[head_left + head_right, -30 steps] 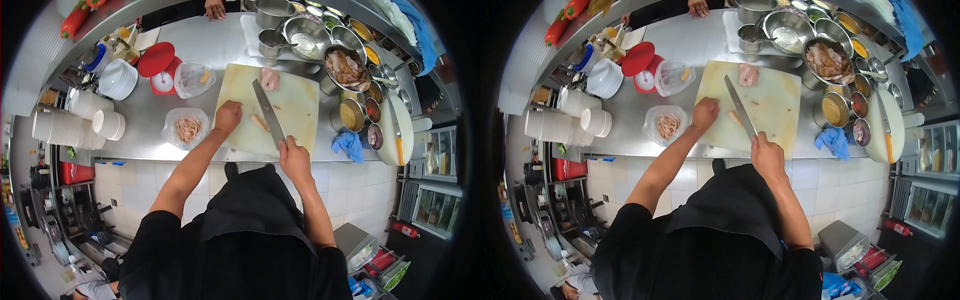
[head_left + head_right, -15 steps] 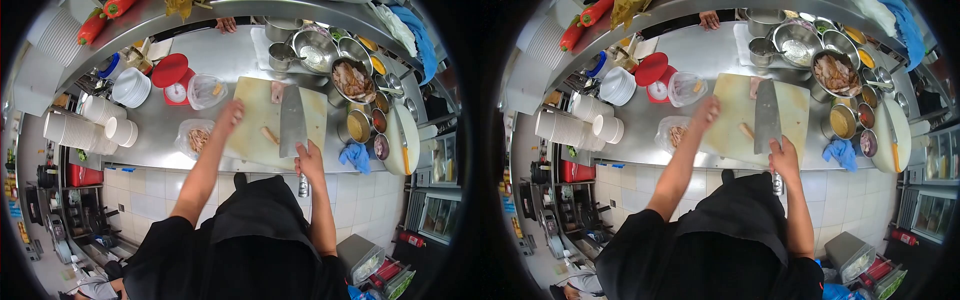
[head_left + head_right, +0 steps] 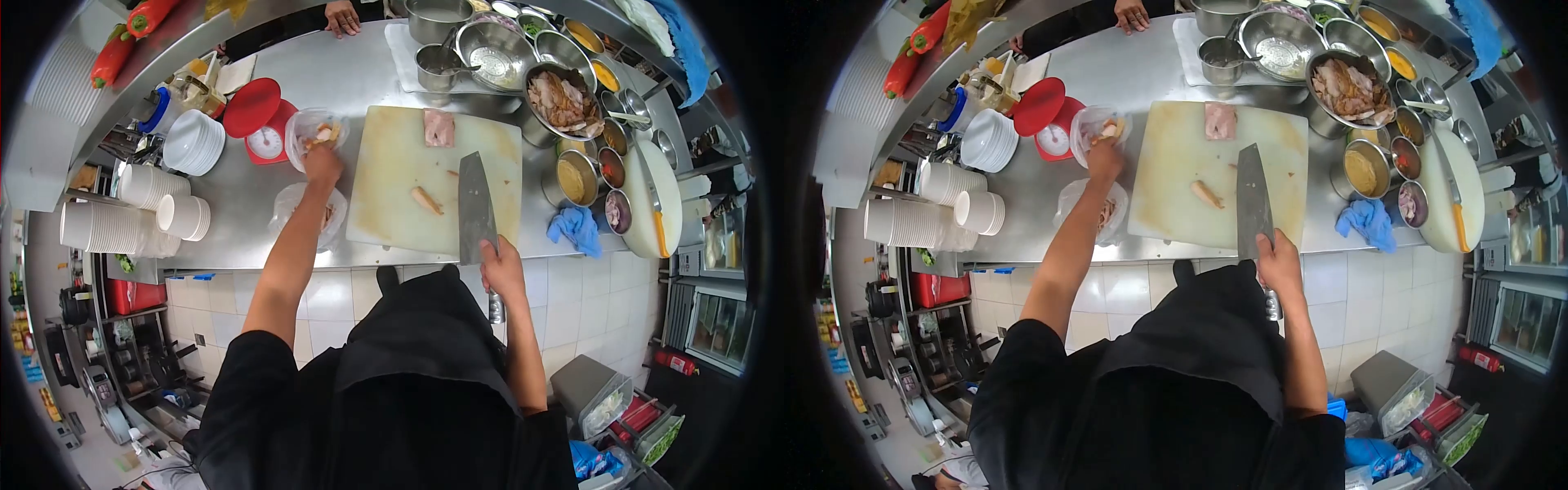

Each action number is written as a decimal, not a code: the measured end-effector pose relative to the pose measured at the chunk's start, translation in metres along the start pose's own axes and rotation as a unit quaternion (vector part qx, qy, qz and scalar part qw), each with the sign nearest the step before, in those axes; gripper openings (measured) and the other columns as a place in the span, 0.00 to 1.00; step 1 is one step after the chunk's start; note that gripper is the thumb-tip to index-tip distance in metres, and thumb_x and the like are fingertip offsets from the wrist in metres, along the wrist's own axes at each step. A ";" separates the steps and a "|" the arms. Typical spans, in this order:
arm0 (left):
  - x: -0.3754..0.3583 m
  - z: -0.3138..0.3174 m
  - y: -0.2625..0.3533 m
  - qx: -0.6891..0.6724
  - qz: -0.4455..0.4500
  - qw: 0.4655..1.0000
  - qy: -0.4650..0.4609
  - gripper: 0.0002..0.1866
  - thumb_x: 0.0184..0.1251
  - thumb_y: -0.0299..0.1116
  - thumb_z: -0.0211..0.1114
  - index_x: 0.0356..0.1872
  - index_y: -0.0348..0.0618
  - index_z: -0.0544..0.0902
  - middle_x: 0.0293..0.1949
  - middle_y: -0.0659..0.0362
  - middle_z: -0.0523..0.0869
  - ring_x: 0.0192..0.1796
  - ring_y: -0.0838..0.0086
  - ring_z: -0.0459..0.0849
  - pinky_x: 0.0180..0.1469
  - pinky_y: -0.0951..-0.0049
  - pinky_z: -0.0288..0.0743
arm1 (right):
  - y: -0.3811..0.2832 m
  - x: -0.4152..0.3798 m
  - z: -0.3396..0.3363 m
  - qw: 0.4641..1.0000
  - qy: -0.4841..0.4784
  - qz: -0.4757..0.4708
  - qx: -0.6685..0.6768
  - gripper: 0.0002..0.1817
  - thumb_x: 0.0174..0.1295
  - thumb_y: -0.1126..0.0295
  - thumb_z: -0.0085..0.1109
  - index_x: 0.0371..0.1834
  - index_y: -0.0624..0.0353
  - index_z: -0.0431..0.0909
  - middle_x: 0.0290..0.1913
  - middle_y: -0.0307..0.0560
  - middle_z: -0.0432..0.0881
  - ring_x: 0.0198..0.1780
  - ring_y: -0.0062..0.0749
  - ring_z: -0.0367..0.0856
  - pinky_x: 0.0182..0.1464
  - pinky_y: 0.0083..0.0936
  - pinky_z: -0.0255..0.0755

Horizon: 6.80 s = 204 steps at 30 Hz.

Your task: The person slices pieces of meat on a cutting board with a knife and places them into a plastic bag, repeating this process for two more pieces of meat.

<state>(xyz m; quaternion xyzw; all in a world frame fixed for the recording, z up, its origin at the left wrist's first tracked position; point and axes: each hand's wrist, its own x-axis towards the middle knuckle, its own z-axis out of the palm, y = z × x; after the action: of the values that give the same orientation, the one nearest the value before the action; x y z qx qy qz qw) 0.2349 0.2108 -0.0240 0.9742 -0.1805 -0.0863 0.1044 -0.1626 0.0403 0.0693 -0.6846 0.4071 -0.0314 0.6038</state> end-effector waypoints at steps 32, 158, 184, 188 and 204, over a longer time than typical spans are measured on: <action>-0.141 0.059 0.098 -0.313 0.431 0.844 0.061 0.09 0.43 0.23 0.65 0.29 0.43 0.80 0.36 0.56 0.78 0.43 0.58 0.79 0.48 0.64 0.75 | -0.029 -0.003 0.029 0.898 -0.108 -0.084 -0.418 0.12 0.62 0.74 0.51 0.44 0.73 0.71 0.34 0.72 0.83 0.40 0.66 0.83 0.47 0.52 0.77; -0.122 -0.041 -0.089 -0.199 0.181 0.946 0.183 0.30 0.49 0.20 0.63 0.60 0.46 0.80 0.62 0.42 0.77 0.60 0.48 0.78 0.63 0.58 0.74 | 0.012 0.000 -0.023 0.994 -0.076 0.014 -0.077 0.08 0.72 0.66 0.49 0.39 0.60 0.70 0.13 0.40 0.67 0.09 0.25 0.66 0.11 0.27 0.61; -0.030 0.005 0.244 -0.101 0.019 0.994 -0.032 0.44 0.53 0.56 0.70 0.73 0.58 0.64 0.64 0.41 0.70 0.60 0.48 0.78 0.62 0.57 0.75 | 0.044 0.003 -0.030 0.925 0.114 -0.009 -0.362 0.16 0.65 0.70 0.49 0.49 0.72 0.69 0.37 0.70 0.84 0.41 0.63 0.85 0.46 0.53 0.77; 0.011 0.048 0.246 -0.119 -0.010 0.992 -0.028 0.46 0.48 0.57 0.72 0.71 0.58 0.66 0.60 0.41 0.73 0.58 0.50 0.79 0.59 0.55 0.77 | 0.048 -0.004 -0.030 0.938 0.136 -0.045 -0.315 0.16 0.69 0.66 0.45 0.47 0.72 0.69 0.34 0.72 0.83 0.40 0.67 0.84 0.45 0.56 0.77; -0.117 -0.020 0.117 -0.850 0.011 0.432 -0.301 0.31 0.56 0.28 0.51 0.66 0.43 0.66 0.62 0.33 0.72 0.63 0.37 0.73 0.68 0.35 0.64 | 0.053 0.011 -0.044 0.934 0.114 -0.022 -0.338 0.16 0.71 0.64 0.45 0.48 0.70 0.70 0.36 0.72 0.83 0.42 0.68 0.82 0.46 0.55 0.76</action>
<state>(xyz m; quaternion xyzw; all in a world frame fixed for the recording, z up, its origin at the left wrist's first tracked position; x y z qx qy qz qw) 0.0923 0.1510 0.0377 0.3046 -0.0469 -0.4824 0.8199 -0.2065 0.0018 0.0313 -0.8489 0.4447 0.0168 0.2852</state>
